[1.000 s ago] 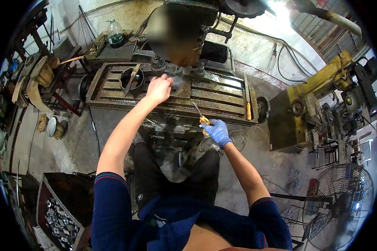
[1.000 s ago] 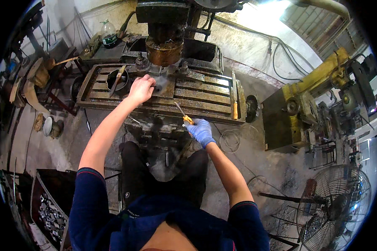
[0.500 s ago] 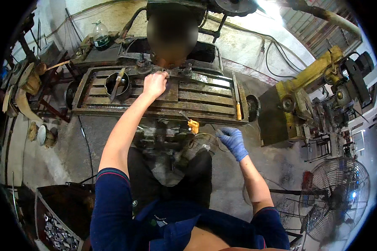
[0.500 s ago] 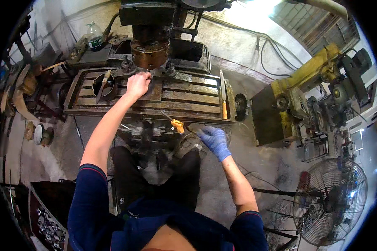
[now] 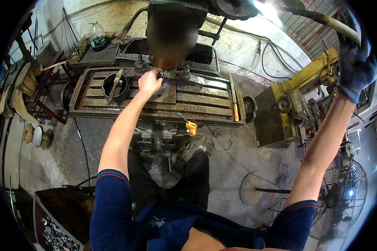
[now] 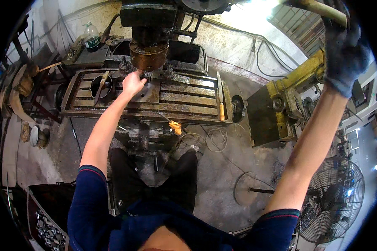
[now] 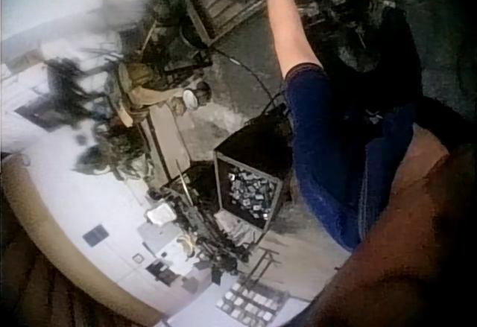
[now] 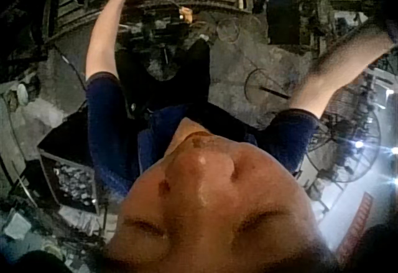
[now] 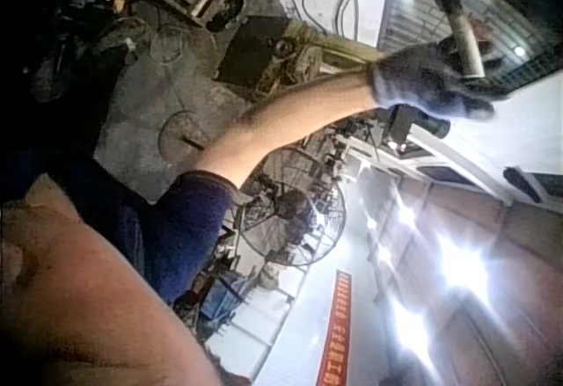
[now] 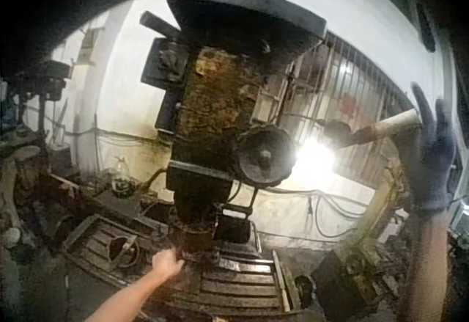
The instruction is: The person cleans metal parts using a brush and a cleaning solution, then positions them on a milling machine table and uses a screwdriver to tighten a fixture.
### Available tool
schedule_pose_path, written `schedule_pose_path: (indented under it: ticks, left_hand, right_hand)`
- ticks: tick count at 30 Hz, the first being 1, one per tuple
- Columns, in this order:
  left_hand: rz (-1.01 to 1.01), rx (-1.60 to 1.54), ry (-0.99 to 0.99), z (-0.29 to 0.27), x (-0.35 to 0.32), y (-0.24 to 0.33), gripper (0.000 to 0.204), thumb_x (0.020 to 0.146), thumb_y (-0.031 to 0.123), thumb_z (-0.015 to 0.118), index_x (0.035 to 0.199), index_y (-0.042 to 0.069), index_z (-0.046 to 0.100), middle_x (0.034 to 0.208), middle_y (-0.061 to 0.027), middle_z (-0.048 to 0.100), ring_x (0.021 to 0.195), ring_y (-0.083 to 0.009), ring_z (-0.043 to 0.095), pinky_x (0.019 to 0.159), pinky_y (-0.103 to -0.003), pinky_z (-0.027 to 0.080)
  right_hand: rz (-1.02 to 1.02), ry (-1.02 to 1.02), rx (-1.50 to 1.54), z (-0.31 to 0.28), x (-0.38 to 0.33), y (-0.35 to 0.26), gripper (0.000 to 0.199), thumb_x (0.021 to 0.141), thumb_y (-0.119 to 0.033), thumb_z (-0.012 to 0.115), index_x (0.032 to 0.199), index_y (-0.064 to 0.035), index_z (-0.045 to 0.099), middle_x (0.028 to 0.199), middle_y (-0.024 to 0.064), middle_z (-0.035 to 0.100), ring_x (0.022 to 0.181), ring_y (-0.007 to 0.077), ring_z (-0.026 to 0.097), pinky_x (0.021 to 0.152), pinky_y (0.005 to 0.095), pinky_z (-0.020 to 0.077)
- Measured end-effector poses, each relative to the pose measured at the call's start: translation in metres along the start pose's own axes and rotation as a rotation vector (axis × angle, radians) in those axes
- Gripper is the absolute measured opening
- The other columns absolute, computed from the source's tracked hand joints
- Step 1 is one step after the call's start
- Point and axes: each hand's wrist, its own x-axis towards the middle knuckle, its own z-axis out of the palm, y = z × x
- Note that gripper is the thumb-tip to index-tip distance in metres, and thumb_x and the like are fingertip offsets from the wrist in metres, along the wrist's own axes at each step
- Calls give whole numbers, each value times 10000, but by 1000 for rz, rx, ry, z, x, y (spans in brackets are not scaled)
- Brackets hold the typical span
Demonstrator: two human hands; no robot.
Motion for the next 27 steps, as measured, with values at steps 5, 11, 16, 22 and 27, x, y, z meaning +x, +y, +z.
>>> schedule_pose_path:
  ticks: [5,11,16,22,27]
  left_hand:
    - [-39,41,-7,-6,3,1,296,702,293,664,923,95,652,845,-147,646,823,-315,619,728,-409,492]
    - [-70,40,23,-3,1,-3,292,688,301,687,786,29,649,796,-168,642,793,-324,625,703,-409,497]
    - [-50,39,56,0,2,-2,285,690,301,687,778,31,653,783,-170,641,781,-326,626,694,-411,498]
    - [-55,41,54,0,3,2,265,693,280,683,771,27,658,790,-169,641,788,-326,624,694,-415,496]
    - [-44,39,45,-4,1,2,274,683,272,685,784,19,658,773,-172,639,761,-335,622,683,-415,499]
  right_hand:
    - [-316,18,-1740,28,-26,-22,345,775,-154,635,1089,-40,548,1023,103,605,922,209,582,826,272,450]
    - [-135,199,-1239,76,-96,-21,276,712,138,593,958,17,553,899,116,608,835,223,596,783,300,468]
    - [155,503,-185,77,-134,-7,223,909,-165,438,861,25,546,824,109,525,932,333,588,867,404,435]
    - [233,404,-358,89,-141,-12,363,928,-295,388,877,11,576,877,124,563,1015,302,521,903,363,362]
    - [170,399,-207,91,-156,-2,387,908,-337,426,868,15,581,973,182,588,998,313,538,903,401,368]
